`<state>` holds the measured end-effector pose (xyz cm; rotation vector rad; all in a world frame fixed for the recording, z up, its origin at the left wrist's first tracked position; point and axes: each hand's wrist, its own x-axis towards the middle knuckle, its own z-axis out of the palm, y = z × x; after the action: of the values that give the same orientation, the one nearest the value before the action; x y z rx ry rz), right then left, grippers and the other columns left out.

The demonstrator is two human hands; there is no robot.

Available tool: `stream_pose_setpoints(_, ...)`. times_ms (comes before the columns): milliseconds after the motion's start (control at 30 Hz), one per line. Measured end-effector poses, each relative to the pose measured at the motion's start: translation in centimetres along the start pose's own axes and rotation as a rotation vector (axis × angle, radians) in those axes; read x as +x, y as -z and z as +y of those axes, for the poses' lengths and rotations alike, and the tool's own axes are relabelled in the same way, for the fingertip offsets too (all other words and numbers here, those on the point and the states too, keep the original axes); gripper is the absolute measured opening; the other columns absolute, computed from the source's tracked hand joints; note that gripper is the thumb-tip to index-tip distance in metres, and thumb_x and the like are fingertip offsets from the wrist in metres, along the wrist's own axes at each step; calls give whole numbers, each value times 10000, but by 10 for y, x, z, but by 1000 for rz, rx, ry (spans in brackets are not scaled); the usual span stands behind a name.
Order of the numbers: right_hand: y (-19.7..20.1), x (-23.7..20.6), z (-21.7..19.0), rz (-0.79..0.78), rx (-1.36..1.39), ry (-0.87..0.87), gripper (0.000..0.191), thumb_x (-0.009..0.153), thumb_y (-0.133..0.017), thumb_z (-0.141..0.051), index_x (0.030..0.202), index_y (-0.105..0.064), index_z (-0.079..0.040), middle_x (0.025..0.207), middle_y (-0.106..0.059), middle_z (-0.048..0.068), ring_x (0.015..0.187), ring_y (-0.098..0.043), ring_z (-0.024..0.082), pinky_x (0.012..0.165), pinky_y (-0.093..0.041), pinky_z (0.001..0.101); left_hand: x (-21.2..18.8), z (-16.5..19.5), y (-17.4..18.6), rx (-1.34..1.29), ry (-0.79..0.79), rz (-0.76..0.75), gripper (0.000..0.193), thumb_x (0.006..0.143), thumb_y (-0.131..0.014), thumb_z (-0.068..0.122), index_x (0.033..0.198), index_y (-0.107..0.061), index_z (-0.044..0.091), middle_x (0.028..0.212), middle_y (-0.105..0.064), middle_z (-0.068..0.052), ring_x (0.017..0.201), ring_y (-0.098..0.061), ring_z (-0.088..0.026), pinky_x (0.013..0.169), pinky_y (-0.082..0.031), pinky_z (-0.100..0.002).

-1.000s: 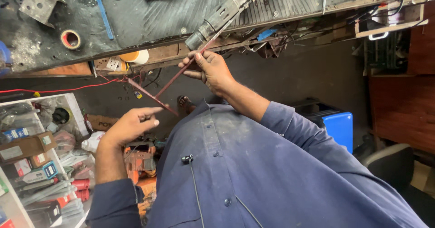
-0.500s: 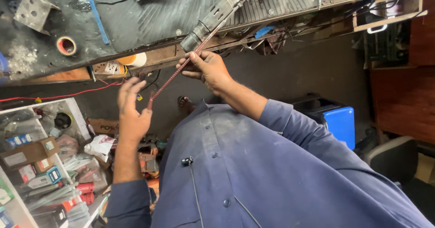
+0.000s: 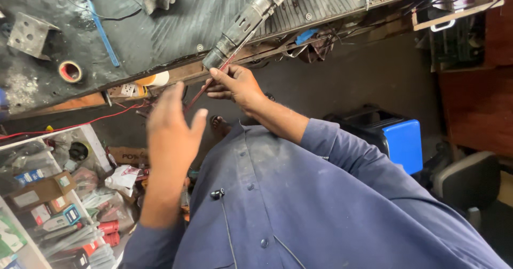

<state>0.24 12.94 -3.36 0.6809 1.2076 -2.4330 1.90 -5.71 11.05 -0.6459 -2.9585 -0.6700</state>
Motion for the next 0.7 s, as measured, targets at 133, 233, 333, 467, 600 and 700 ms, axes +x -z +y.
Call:
stream_pose_setpoints(133,11,-7,-25,-96,-109,-100,362,939,-704,-327,1071,-661,7,1017,-763,151,916,-774,247,813,-670,374,10,2,-41,-204,284,-171,480,939,-753,252,1341,-576,58,1062,-713,-228,974,-677,-428,832,-525,-500)
stream_pose_setpoints(233,42,-18,-64,137,-785,403,238,960,-781,-298,1051,-722,-85,998,-763,107,871,-764,261,776,-632,390,7,1,-56,-367,303,-90,245,1020,-691,251,1143,-592,65,947,-724,-145,868,-719,-343,773,-551,-449)
stream_pose_setpoints(333,83,-22,-117,350,-1263,985,209,1006,-791,-199,1172,-668,-166,1154,-651,56,1054,-686,299,862,-589,412,6,4,-54,-281,312,-91,201,998,-706,254,1069,-633,80,932,-725,-128,844,-711,-335,725,-533,-448)
stream_pose_setpoints(467,120,-9,-175,217,-1685,1387,316,938,-835,-149,1235,-736,-190,1312,-590,41,1305,-504,290,1074,-403,489,13,15,-46,-233,348,-97,193,1004,-705,274,1065,-646,101,911,-722,-106,820,-708,-326,704,-530,-442)
stream_pose_setpoints(600,132,7,-199,64,-1779,1459,357,844,-791,-109,1176,-739,-229,1311,-616,20,1328,-522,265,1116,-393,488,19,24,-42,-223,351,-70,189,1001,-702,286,1063,-655,114,907,-725,-98,818,-714,-315,704,-535,-435)
stream_pose_setpoints(700,133,16,-203,-55,-1769,1471,371,840,-750,-76,1195,-747,-184,1284,-645,14,1317,-558,243,1142,-402,463,16,28,-42,-167,382,-56,195,995,-708,289,1058,-660,111,913,-726,-105,817,-709,-326,699,-531,-438)
